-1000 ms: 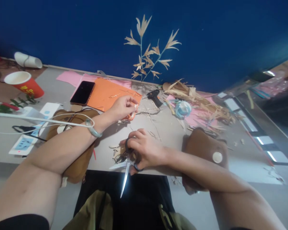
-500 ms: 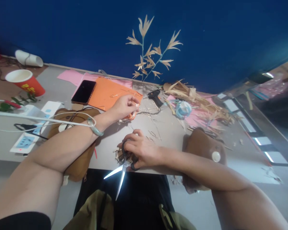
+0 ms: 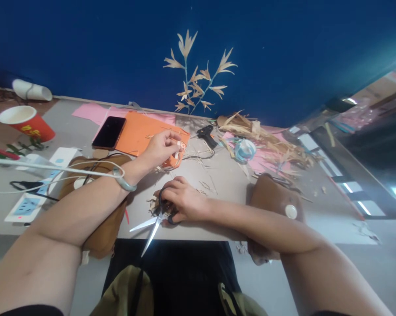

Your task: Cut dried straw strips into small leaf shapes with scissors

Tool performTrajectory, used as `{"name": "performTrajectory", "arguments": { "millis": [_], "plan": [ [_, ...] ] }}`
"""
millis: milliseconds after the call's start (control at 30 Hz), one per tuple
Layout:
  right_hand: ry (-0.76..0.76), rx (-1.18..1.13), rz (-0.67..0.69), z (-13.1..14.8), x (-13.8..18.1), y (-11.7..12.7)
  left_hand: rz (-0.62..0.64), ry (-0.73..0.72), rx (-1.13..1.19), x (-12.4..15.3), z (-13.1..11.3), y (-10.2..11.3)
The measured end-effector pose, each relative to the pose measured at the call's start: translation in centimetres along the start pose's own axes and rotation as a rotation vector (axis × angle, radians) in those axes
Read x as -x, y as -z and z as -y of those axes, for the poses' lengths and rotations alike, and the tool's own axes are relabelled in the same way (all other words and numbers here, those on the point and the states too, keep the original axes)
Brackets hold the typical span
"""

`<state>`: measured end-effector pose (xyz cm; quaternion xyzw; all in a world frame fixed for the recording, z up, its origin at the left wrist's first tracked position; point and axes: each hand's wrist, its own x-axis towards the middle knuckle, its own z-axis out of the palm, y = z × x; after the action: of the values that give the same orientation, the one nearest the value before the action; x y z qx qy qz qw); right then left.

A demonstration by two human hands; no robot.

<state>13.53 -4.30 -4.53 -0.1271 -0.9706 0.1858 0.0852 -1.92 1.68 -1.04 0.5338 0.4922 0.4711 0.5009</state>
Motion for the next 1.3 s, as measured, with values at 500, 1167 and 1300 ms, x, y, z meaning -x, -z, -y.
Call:
{"name": "performTrajectory", "arguments": {
  "millis": [500, 1167, 1300],
  "plan": [
    [-0.724, -1.156, -0.519, -0.3, 6.4, 2.3, 0.007, 0.008, 0.013, 0.0, 0.2, 0.2],
    [-0.685, -0.894, -0.623, -3.3, 3.7, 6.2, 0.078, 0.129, 0.018, 0.2, -0.1, 0.1],
    [-0.681, -0.427, -0.421, -3.9, 4.3, 6.9, 0.073, 0.169, 0.046, 0.2, -0.1, -0.1]
  ]
}}
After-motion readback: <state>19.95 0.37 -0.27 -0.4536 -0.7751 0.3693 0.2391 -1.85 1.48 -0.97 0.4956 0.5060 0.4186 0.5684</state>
